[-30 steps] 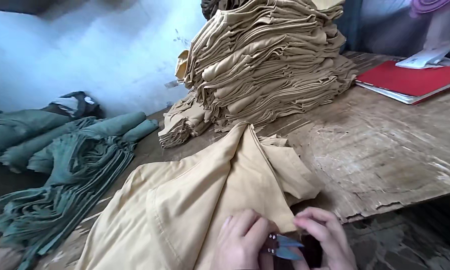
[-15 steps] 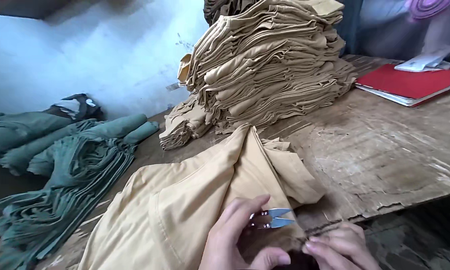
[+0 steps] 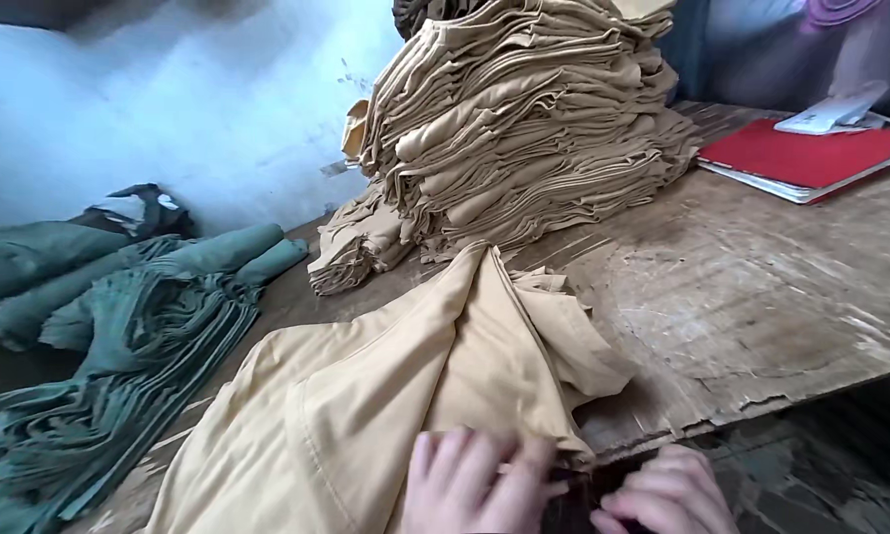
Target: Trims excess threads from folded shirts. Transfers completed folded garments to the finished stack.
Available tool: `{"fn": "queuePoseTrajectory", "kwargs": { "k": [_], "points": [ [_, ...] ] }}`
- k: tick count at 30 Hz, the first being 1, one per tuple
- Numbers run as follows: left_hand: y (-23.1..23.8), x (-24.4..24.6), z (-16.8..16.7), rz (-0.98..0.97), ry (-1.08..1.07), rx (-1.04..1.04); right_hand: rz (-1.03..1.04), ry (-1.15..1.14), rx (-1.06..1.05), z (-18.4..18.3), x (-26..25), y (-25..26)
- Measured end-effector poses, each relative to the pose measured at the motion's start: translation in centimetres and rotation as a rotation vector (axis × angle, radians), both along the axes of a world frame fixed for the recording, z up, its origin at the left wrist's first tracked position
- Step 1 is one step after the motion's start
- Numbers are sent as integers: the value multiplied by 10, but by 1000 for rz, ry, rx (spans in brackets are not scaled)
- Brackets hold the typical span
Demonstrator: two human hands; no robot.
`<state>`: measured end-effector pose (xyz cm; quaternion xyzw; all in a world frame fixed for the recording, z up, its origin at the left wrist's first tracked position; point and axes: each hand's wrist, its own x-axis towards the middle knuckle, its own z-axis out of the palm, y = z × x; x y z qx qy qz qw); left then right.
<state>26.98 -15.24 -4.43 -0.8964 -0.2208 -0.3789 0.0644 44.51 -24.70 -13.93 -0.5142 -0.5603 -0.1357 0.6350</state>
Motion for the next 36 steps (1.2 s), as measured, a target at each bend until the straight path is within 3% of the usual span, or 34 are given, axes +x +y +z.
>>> {"fn": "queuePoseTrajectory", "kwargs": {
  "k": [2, 4, 7, 9, 11, 14, 16, 19, 25, 28, 31, 36],
  "points": [
    [8, -9, 9, 15, 80, -249, 75, 117, -39, 5, -1, 10],
    [19, -12, 14, -65, 77, -427, 281, 243, -26, 15, -5, 24],
    [34, -8, 19, -150, 11, -556, 575, 402, -4, 29, -7, 42],
    [41, -2, 16, -106, -43, -578, 673, 357, -8, 30, 1, 50],
    [44, 3, 15, -67, -47, -588, 569, 221, -26, 35, 3, 51],
    [43, 6, 15, -42, -16, -605, 61, -71, 9, 35, -4, 49],
    [42, 4, 15, -60, -24, -627, -116, -178, 155, 23, -1, 45],
    [31, -8, 17, -157, -60, -614, -55, -85, 203, 15, 7, 28],
    [-3, -5, -4, -36, -92, 190, 31, -95, 198, 2, 6, 13],
    [-3, 6, -7, -81, -2, 380, 53, -129, 201, 5, 3, 17],
    [1, 11, -6, -91, -7, 338, 59, -127, 215, 4, 3, 17],
    [28, -13, 22, 2, 164, -69, 102, 5, -38, 0, 3, 19]
  ]
}}
